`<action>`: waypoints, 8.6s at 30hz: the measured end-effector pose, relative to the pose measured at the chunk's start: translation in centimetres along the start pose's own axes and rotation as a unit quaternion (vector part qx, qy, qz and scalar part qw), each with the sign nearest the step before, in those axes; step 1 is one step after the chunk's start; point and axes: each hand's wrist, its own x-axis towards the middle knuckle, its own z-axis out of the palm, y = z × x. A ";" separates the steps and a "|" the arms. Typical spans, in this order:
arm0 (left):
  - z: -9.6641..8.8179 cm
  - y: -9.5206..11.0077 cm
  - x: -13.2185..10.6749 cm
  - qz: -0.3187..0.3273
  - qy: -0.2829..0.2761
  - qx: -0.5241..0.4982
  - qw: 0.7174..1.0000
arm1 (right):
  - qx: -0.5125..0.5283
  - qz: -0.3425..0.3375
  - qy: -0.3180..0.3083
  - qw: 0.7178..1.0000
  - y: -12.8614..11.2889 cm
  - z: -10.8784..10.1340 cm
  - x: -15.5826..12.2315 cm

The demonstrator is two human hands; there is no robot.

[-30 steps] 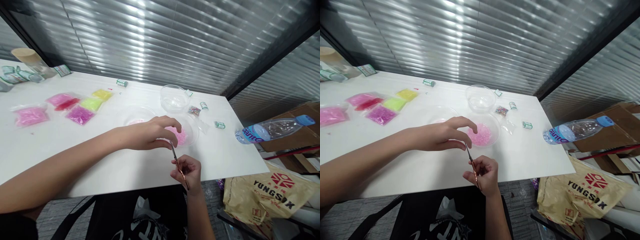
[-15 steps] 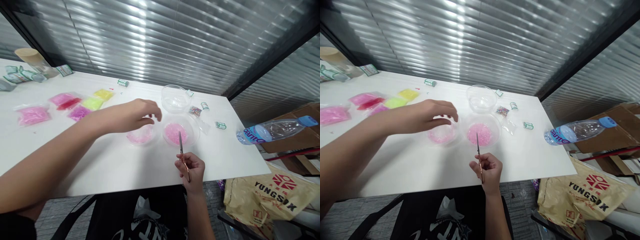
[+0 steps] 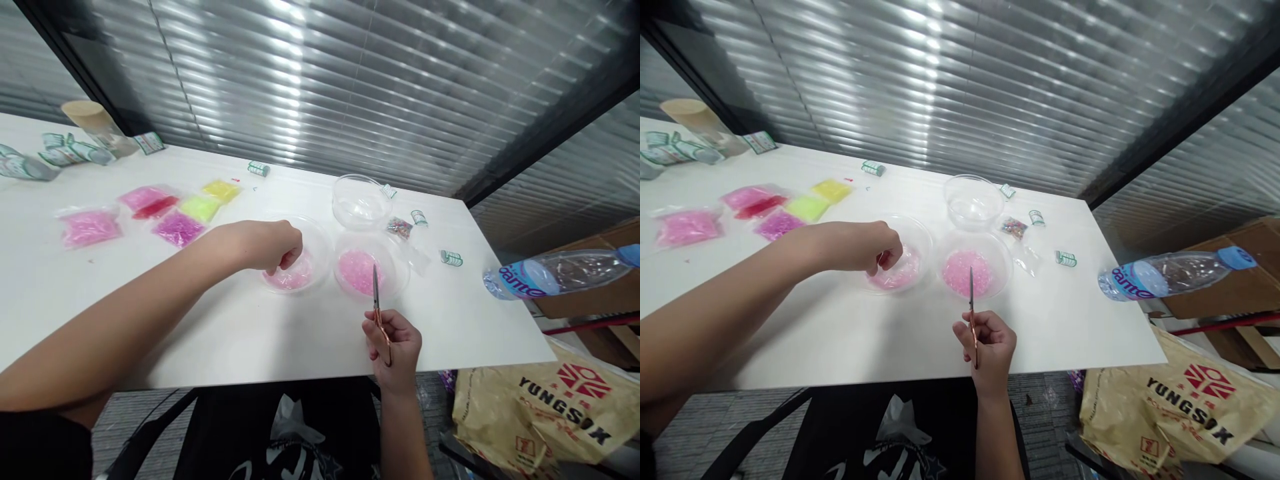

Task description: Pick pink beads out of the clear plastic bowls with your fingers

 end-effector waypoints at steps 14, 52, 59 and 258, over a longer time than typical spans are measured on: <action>0.4 0.9 0.3 -0.005 -0.001 0.032 0.999 | 0.005 -0.006 -0.010 1.000 0.1 -0.1 0.1; 0.8 2.4 1.1 0.354 0.252 -0.097 0.896 | -0.038 -0.058 -0.115 0.991 -0.2 -0.1 -0.1; 0.9 2.8 0.8 0.360 0.244 -0.031 0.900 | -0.038 -0.076 -0.123 0.989 -0.7 0.3 -0.1; -0.4 2.4 -0.5 0.328 0.332 -0.099 0.879 | -0.022 -0.024 -0.032 0.999 -0.4 -0.1 0.0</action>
